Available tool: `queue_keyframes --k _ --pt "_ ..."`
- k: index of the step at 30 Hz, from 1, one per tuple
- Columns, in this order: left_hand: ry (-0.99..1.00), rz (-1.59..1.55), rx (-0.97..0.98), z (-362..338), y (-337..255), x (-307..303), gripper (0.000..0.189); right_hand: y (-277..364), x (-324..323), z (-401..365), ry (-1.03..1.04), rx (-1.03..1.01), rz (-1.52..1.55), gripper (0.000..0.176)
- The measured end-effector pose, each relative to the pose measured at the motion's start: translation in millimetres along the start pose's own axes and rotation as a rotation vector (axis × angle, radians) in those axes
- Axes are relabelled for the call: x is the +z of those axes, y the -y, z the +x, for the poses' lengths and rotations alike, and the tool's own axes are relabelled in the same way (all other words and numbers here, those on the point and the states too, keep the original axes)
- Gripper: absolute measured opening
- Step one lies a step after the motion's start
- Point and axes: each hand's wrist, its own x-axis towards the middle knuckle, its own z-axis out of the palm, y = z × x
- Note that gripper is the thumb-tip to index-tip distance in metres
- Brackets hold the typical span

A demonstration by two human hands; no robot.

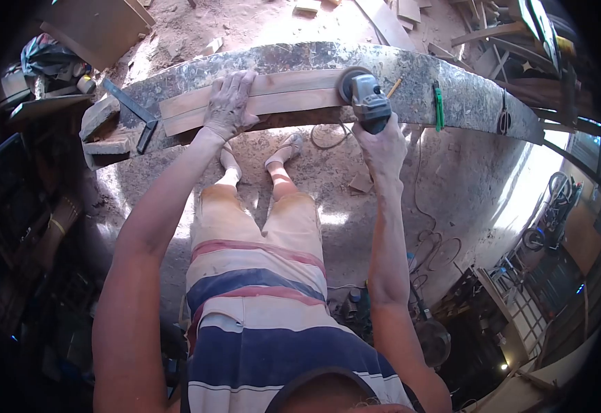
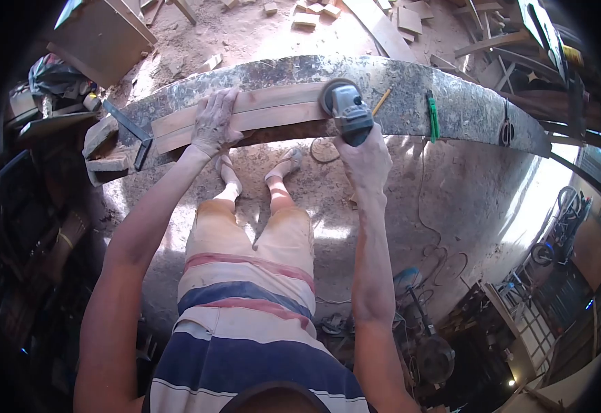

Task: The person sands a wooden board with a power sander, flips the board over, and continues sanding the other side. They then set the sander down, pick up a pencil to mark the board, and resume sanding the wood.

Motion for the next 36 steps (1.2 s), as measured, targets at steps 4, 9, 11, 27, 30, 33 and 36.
queue_keyframes --k 4,9,11,27,30,33,36 --pt "0.033 -0.002 -0.036 0.2 -2.1 -0.4 0.112 -6.6 5.7 -2.8 0.041 -0.041 -0.052 0.062" --pt "0.007 -0.004 -0.011 1.1 0.8 4.5 0.111 -36.5 -0.4 -31.9 0.014 0.013 -0.042 0.058" --pt "0.002 -0.01 -0.011 -2.8 0.8 4.2 0.111 -41.7 3.7 -34.4 -0.009 0.043 -0.028 0.057" --pt "0.013 0.011 -0.015 2.0 -1.3 -1.4 0.11 10.9 24.6 -19.3 0.096 -0.031 0.079 0.058" --pt "0.015 -0.003 -0.012 1.8 -1.8 -0.1 0.11 14.0 24.7 -21.1 0.118 -0.046 0.087 0.059" --pt "0.008 -0.014 -0.014 0.5 0.6 1.0 0.11 11.1 17.7 -21.5 0.084 -0.032 0.046 0.059" --pt "0.013 -0.007 -0.011 0.7 0.0 0.2 0.108 2.1 12.1 -16.0 0.013 -0.023 -0.048 0.059"
